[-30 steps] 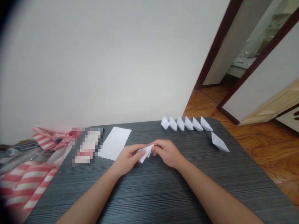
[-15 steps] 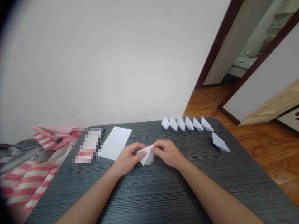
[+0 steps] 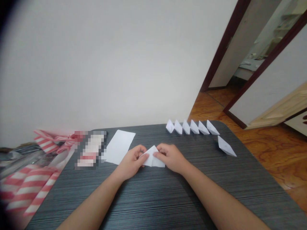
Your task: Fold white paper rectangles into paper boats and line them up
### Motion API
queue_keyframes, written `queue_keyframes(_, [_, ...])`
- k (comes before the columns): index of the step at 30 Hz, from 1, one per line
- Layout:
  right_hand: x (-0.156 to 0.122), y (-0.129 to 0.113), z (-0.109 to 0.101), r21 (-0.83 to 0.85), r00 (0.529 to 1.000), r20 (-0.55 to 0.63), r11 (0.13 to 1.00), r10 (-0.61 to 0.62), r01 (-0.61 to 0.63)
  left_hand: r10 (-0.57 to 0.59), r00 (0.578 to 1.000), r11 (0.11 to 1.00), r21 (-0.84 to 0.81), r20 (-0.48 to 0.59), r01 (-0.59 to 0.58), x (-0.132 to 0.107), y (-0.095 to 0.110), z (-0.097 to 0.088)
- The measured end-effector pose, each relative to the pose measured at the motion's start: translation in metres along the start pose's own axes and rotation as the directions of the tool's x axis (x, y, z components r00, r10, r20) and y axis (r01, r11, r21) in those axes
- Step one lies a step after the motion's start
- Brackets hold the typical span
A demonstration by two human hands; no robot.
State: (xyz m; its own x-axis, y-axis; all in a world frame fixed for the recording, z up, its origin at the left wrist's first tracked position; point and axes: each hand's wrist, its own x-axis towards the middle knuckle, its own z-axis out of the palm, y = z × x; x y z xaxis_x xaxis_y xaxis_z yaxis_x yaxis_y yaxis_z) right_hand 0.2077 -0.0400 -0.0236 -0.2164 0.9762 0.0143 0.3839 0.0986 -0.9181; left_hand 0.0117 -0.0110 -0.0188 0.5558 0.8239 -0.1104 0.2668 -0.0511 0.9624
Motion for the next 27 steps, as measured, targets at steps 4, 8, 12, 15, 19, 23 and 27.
queue_keyframes(4, [0.0, -0.001, -0.001, -0.129, 0.999, -0.029, 0.992, -0.013, 0.009, 0.006, 1.0, 0.997, 0.074, 0.013, -0.007, 0.0, 0.002, -0.001])
queue_keyframes(8, [0.0, -0.004, 0.0, -0.16, 1.0, -0.02, 0.987, -0.014, 0.011, 0.058, 0.997, 0.981, 0.184, 0.044, -0.065, 0.0, 0.008, -0.002])
queue_keyframes(12, [0.002, -0.006, 0.002, -0.153, 1.0, -0.002, 0.988, -0.027, 0.026, 0.071, 0.997, 0.957, 0.278, 0.037, -0.078, 0.001, 0.009, -0.002])
queue_keyframes(15, [0.003, -0.007, 0.003, -0.158, 0.999, -0.008, 0.986, -0.045, 0.043, 0.072, 0.997, 0.955, 0.287, 0.032, -0.078, 0.001, 0.007, -0.002])
queue_keyframes(19, [0.001, -0.008, 0.001, -0.116, 0.999, 0.013, 0.992, -0.038, 0.039, 0.046, 0.999, 0.984, 0.175, 0.002, -0.046, 0.002, 0.006, -0.003])
queue_keyframes(23, [-0.002, -0.01, -0.001, -0.091, 0.998, 0.059, 0.996, 0.021, -0.016, 0.003, 1.0, 0.999, 0.047, 0.0, -0.003, 0.003, 0.004, -0.003])
queue_keyframes(27, [-0.003, -0.012, -0.001, -0.09, 0.998, 0.057, 0.995, 0.036, -0.031, -0.01, 1.0, 0.999, 0.048, -0.01, 0.01, 0.003, 0.001, -0.002])
